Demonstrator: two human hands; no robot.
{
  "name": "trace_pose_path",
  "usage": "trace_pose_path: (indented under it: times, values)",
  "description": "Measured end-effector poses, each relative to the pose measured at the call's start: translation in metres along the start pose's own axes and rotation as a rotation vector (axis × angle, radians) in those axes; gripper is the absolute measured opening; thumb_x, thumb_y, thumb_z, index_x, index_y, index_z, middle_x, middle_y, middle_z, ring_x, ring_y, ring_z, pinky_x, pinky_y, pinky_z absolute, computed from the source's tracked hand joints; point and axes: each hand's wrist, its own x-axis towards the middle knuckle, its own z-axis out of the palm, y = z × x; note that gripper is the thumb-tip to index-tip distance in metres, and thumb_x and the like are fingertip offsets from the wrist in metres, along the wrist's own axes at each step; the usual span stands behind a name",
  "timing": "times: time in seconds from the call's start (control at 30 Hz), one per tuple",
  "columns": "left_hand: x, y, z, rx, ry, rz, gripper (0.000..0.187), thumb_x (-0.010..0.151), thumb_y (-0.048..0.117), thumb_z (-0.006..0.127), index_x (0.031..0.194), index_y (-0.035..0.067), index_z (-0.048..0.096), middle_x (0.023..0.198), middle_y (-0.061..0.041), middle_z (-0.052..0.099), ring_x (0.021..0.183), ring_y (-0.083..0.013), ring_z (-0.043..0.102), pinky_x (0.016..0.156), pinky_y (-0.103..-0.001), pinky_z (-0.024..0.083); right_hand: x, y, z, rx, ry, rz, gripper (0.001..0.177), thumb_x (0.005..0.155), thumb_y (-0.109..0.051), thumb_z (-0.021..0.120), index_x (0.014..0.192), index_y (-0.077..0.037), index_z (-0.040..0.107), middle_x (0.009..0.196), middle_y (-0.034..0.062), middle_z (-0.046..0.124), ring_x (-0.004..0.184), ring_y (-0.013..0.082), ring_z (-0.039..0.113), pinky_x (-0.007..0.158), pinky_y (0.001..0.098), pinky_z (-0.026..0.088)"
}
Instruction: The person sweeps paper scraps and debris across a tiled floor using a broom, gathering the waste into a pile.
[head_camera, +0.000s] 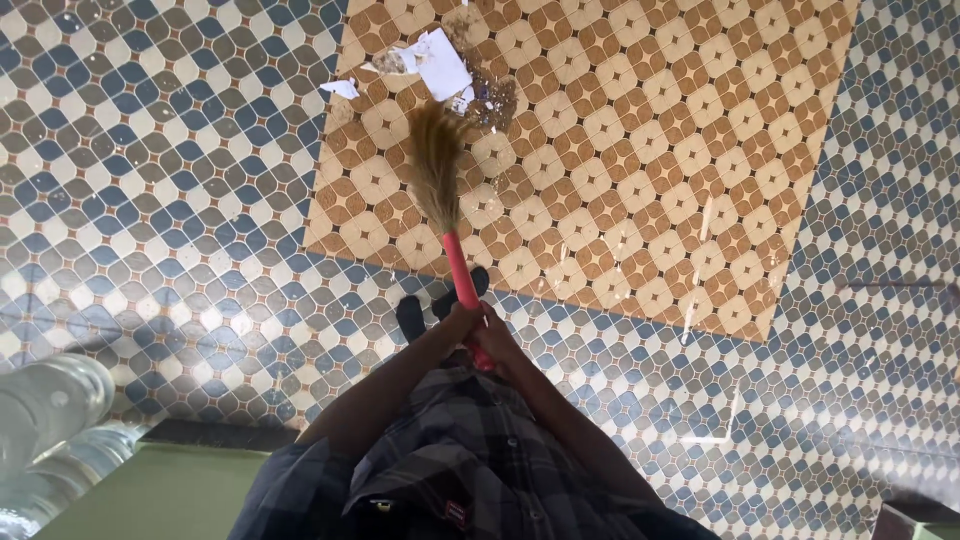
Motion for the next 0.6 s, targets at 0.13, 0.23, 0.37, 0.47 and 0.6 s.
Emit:
trace_pose_path:
  times: [0.13, 0.23, 0.37, 0.47, 0.6]
  values:
    - [-0.030, 0.035, 0.037, 0.239, 0.092, -0.097, 0.048, 0.095, 0.040, 0.063, 0.125, 0.009, 0.042, 0.093, -0.011, 0.063, 0.079, -0.0248, 0.067, 0.062, -0.041, 0.056, -0.010, -0.007, -0.033, -0.004, -0.001, -0.166, 0.086, 0.085, -0.003, 0.072, 0.160, -0.014, 0.030, 0.100, 0.0150, 0.068, 0.071, 0.0202, 0.067, 0.057, 0.0323, 0.056]
    - [-0.025, 0.022, 0.079, 0.292, 0.022, 0.018, 0.049, 0.093, 0.037, 0.066, 0.121, 0.005, 0.043, 0.093, -0.012, 0.064, 0.078, -0.0242, 0.068, 0.061, -0.040, 0.057, -0.041, -0.009, -0.070, -0.123, 0.094, -0.251, 0.080, 0.090, -0.013, 0.070, 0.161, -0.013, 0.033, 0.122, 0.0123, 0.069, 0.097, 0.0161, 0.070, 0.076, 0.0280, 0.060]
    - [0.021, -0.007, 0.128, 0.264, -0.134, 0.181, 0.050, 0.090, 0.033, 0.070, 0.117, -0.001, 0.044, 0.092, -0.013, 0.064, 0.077, -0.0234, 0.069, 0.059, -0.038, 0.058, -0.084, -0.023, -0.096, -0.185, 0.234, -0.185, 0.086, 0.085, -0.017, 0.075, 0.158, -0.013, 0.030, 0.121, 0.0143, 0.067, 0.099, 0.0184, 0.069, 0.077, 0.0287, 0.058]
    - [0.048, -0.004, 0.146, 0.261, -0.224, 0.198, 0.051, 0.088, 0.030, 0.073, 0.114, -0.005, 0.045, 0.091, -0.014, 0.065, 0.077, -0.0229, 0.070, 0.057, -0.037, 0.059, -0.078, -0.033, -0.107, -0.139, 0.330, -0.153, 0.088, 0.082, -0.016, 0.077, 0.157, -0.012, 0.031, 0.117, 0.0152, 0.068, 0.095, 0.0189, 0.069, 0.072, 0.0304, 0.058]
    - [0.080, 0.029, 0.162, 0.297, -0.204, 0.104, 0.038, 0.091, 0.032, 0.074, 0.098, -0.002, 0.060, 0.077, -0.008, 0.064, 0.062, -0.0167, 0.064, 0.046, -0.033, 0.051, -0.026, -0.033, -0.131, -0.052, 0.373, -0.021, 0.087, 0.081, -0.010, 0.071, 0.159, -0.014, 0.031, 0.104, 0.0197, 0.069, 0.081, 0.0251, 0.068, 0.061, 0.0354, 0.055]
